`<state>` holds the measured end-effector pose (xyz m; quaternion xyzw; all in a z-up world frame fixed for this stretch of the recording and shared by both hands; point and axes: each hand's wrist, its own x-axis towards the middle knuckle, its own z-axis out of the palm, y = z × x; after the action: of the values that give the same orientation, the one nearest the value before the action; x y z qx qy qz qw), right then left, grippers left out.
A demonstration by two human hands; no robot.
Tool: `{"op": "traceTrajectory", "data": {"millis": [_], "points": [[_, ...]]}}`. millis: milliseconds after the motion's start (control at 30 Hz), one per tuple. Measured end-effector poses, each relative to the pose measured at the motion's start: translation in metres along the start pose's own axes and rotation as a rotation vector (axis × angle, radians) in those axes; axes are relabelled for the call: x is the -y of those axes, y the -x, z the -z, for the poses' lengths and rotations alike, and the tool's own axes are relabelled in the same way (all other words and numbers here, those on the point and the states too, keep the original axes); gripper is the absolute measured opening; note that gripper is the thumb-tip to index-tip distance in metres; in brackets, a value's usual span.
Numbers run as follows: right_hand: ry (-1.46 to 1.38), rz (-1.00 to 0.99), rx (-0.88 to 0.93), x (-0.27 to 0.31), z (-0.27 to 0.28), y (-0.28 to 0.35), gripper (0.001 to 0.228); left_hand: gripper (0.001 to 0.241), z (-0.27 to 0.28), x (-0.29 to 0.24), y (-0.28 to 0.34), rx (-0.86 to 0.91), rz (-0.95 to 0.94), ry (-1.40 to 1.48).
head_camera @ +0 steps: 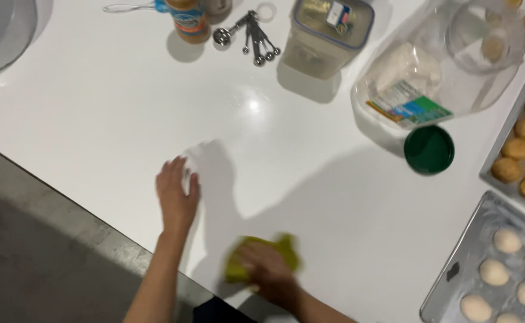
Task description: Shaping dough balls on a table, wiping down the workspace with a cloth, and washing dishes in a commercial sink.
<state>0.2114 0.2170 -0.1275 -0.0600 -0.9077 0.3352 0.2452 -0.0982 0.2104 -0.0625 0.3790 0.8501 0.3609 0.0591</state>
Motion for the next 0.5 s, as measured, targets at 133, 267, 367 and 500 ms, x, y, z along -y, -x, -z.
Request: {"op": "traceTrajectory", "data": {"millis": [133,267,367,500], "points": [[0.584,-0.651,-0.174,-0.07,0.137,0.066,0.049,0.049,0.022,0.08,0.017,0.055,0.103,-0.368],[0.941,-1.015,-0.381,-0.164,0.2,0.045,0.055,0.05,0.036,0.116,0.038,0.003,0.083,-0.426],[0.93,-0.768,-0.514,-0.255,0.138,-0.037,0.049,0.047,0.033,0.125,0.041,-0.013,0.085,-0.386],[0.741,-0.748,-0.383,-0.249,0.038,-0.255,0.055,0.049,0.026,0.139,0.046,-0.083,0.127,-0.265]]}}
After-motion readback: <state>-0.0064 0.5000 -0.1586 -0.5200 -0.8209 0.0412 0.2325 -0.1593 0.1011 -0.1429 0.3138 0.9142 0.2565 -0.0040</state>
